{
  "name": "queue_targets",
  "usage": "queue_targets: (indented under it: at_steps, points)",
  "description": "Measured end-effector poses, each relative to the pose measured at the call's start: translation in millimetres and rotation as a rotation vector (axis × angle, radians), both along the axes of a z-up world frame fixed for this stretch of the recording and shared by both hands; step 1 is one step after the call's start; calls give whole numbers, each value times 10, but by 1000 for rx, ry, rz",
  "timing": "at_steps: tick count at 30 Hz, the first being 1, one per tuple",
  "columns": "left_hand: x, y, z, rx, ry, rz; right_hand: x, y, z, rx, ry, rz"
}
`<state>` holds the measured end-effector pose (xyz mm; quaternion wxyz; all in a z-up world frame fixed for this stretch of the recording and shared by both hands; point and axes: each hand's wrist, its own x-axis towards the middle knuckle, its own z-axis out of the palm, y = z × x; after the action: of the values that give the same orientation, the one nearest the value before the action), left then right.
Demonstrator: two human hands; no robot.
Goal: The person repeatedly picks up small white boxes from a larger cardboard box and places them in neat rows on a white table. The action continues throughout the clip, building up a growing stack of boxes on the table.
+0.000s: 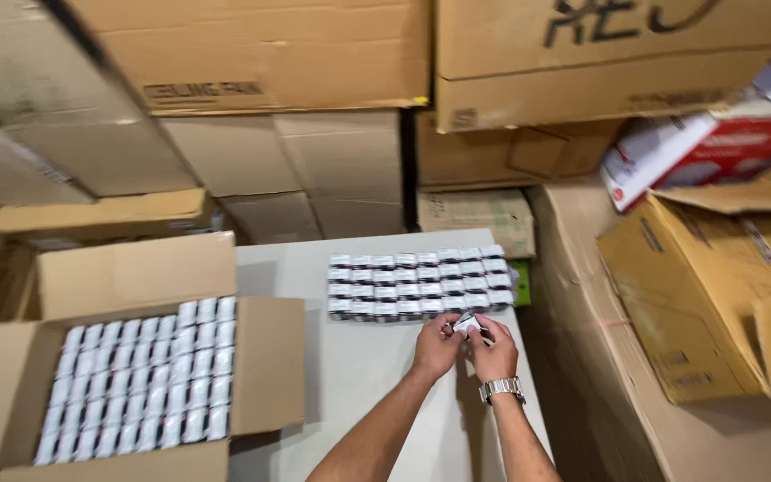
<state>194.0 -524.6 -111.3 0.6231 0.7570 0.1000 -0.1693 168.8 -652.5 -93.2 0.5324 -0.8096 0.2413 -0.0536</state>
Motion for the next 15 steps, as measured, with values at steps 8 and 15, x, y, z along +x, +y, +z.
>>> queue_targets:
  at_steps: [8,15]
  points:
    - [-237,1567,457,12,8,307,245,1435,407,-101,-28,325]
    - [-791,3169,1254,-171,-34,648,167,3073,1030,-120,-15,692]
